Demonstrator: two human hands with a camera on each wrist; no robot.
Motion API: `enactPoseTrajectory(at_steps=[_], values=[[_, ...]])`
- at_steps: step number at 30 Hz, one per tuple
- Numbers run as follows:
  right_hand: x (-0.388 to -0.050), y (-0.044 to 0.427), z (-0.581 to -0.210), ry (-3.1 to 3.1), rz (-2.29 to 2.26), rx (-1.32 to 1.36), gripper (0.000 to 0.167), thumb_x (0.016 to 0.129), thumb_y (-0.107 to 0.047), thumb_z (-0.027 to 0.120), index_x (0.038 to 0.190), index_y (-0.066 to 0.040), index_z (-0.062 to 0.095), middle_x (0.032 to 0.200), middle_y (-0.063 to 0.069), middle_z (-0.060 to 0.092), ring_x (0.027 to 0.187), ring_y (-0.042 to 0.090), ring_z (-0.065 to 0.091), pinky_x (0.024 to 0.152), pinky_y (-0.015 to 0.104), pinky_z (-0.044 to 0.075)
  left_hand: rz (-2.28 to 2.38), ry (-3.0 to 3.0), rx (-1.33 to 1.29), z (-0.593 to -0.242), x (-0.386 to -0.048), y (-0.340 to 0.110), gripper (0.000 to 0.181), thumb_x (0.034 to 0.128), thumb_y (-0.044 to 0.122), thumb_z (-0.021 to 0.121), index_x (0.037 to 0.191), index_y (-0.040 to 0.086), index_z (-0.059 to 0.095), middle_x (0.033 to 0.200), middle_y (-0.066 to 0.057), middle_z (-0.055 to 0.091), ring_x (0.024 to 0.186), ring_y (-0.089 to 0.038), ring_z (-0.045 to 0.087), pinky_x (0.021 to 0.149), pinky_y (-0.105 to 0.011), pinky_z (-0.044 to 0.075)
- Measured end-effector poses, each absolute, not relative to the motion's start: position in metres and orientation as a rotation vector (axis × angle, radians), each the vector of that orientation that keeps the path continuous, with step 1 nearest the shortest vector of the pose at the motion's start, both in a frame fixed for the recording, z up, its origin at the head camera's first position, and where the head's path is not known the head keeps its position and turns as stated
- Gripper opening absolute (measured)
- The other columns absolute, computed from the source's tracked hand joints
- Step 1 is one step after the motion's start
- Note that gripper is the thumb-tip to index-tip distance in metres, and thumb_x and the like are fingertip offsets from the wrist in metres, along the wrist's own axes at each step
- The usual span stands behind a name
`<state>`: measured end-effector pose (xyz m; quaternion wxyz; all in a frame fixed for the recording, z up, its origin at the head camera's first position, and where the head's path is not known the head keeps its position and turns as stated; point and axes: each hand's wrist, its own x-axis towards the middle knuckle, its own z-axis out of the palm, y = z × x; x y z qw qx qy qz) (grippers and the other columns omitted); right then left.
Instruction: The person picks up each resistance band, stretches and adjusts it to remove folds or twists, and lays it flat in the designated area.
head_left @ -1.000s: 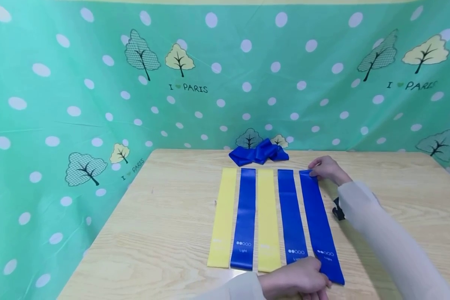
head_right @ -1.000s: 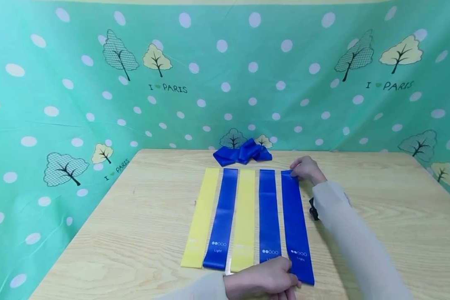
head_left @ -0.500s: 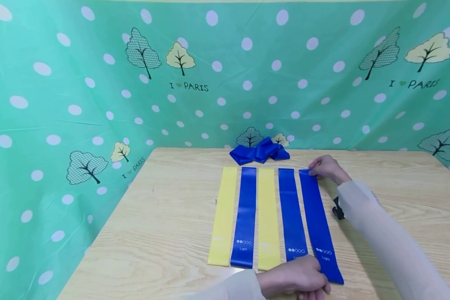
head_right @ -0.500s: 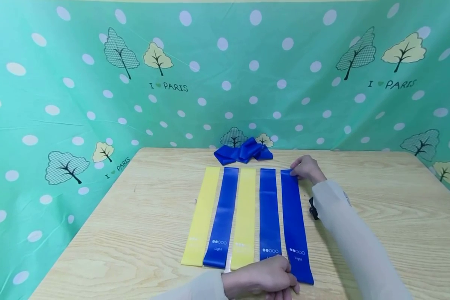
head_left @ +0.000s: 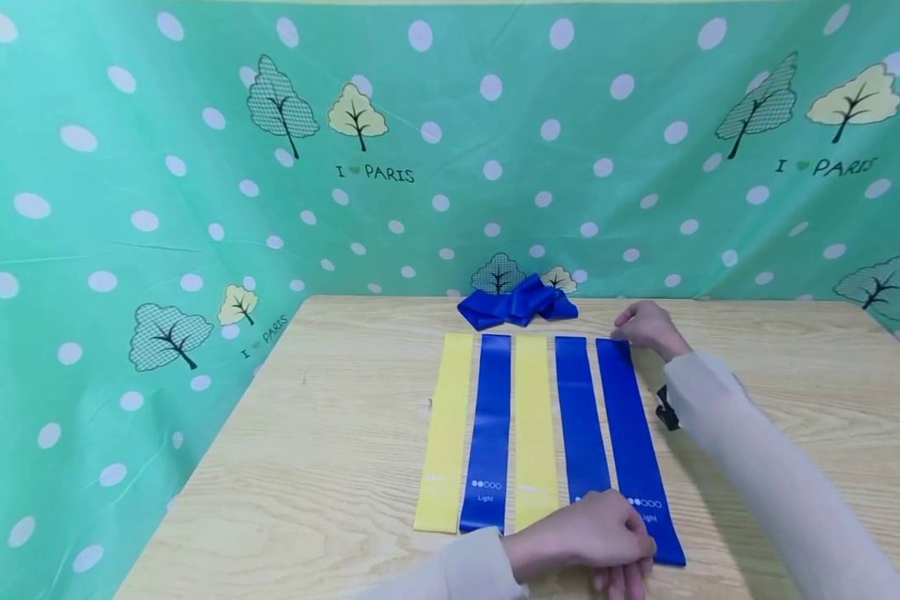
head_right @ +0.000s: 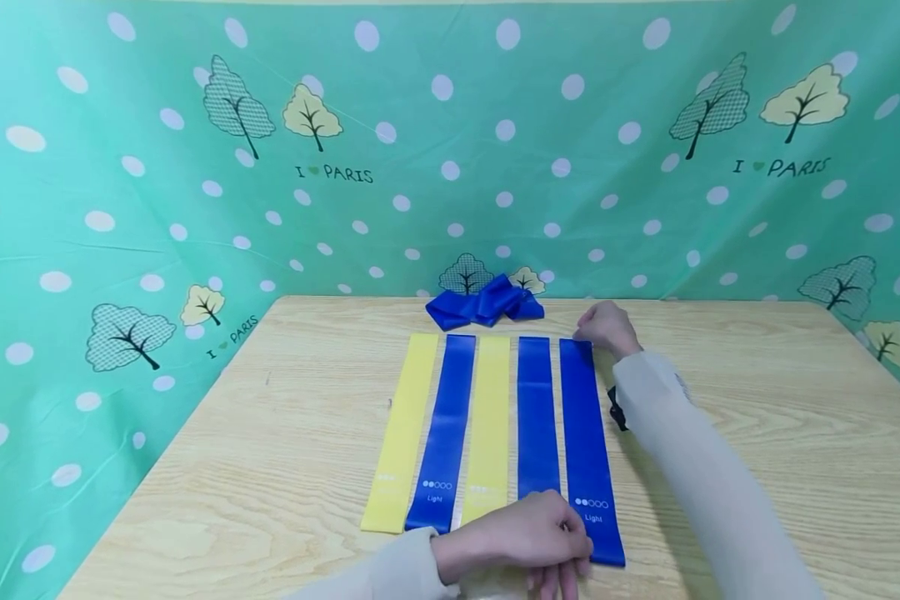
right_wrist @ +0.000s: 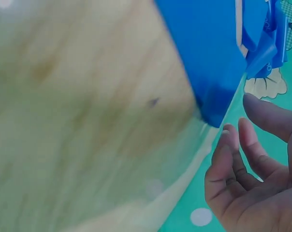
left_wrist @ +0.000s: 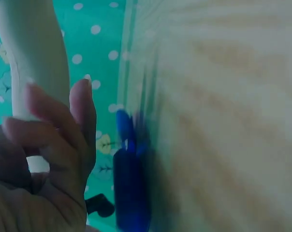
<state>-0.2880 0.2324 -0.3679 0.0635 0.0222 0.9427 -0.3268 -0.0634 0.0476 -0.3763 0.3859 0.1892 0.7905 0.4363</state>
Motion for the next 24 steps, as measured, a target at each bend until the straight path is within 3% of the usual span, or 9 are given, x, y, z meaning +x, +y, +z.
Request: enactPoseTrajectory(at_steps=[5, 10, 14, 18, 21, 24], values=[[-0.292, 0.22, -0.363, 2.859, -1.007, 0.018, 0.029, 0.088, -0.015, 0.062, 0.106, 0.008, 0.058, 0.107, 0.024, 0.057, 0.094, 0.033, 0.053, 0.076, 0.04, 0.047, 1.116, 1.988, 0.603, -0.367, -0.077, 0.035, 0.033, 0.096, 0.016, 0.05, 0.066, 0.006, 0.061, 0.051, 0.002, 0.06, 0.037, -0.008, 0.05, 0.035, -0.022, 0.043], [-0.301, 0.209, -0.362, 2.768, -1.048, 0.03, 0.039, 0.091, -0.017, 0.057, 0.12, 0.009, 0.053, 0.116, 0.024, 0.054, 0.098, 0.032, 0.053, 0.083, 0.042, 0.048, 1.172, 2.009, 0.594, -0.358, -0.098, 0.022, 0.03, 0.0963, 0.013, 0.049, 0.071, 0.003, 0.062, 0.053, 0.001, 0.061, 0.038, -0.01, 0.05, 0.035, -0.022, 0.042], [-0.312, 0.202, -0.365, 2.637, -1.154, 0.077, 0.036, 0.095, -0.019, 0.053, 0.12, 0.007, 0.051, 0.097, 0.012, 0.057, 0.082, 0.021, 0.054, 0.075, 0.033, 0.047, 1.217, 2.061, 0.527, -0.353, -0.117, 0.011, 0.027, 0.0963, 0.013, 0.049, 0.076, 0.001, 0.063, 0.055, -0.001, 0.062, 0.04, -0.01, 0.051, 0.037, -0.021, 0.039], [-0.324, 0.195, -0.369, 2.512, -1.275, 0.115, 0.021, 0.096, -0.02, 0.053, 0.093, 0.001, 0.058, 0.067, -0.001, 0.052, 0.06, 0.014, 0.046, 0.062, 0.028, 0.041, 1.262, 2.124, 0.448, -0.351, -0.137, 0.001, 0.026, 0.0963, 0.013, 0.049, 0.079, -0.001, 0.062, 0.057, -0.003, 0.064, 0.042, -0.012, 0.052, 0.039, -0.022, 0.036], [-0.329, 0.188, -0.372, 2.467, -1.294, 0.126, 0.022, 0.095, -0.021, 0.054, 0.081, -0.004, 0.058, 0.058, -0.004, 0.047, 0.055, 0.013, 0.043, 0.056, 0.027, 0.037, 1.279, 2.163, 0.403, -0.353, -0.15, -0.007, 0.026, 0.0962, 0.014, 0.048, 0.08, 0.0, 0.062, 0.059, -0.004, 0.065, 0.044, -0.013, 0.052, 0.039, -0.023, 0.035], [-0.331, 0.179, -0.372, 2.441, -1.315, 0.111, 0.018, 0.095, -0.021, 0.056, 0.084, -0.007, 0.058, 0.059, -0.005, 0.047, 0.056, 0.012, 0.043, 0.057, 0.026, 0.036, 1.256, 2.198, 0.378, -0.355, -0.161, -0.015, 0.025, 0.0961, 0.014, 0.048, 0.082, 0.001, 0.064, 0.061, -0.004, 0.065, 0.045, -0.013, 0.053, 0.04, -0.023, 0.036]])
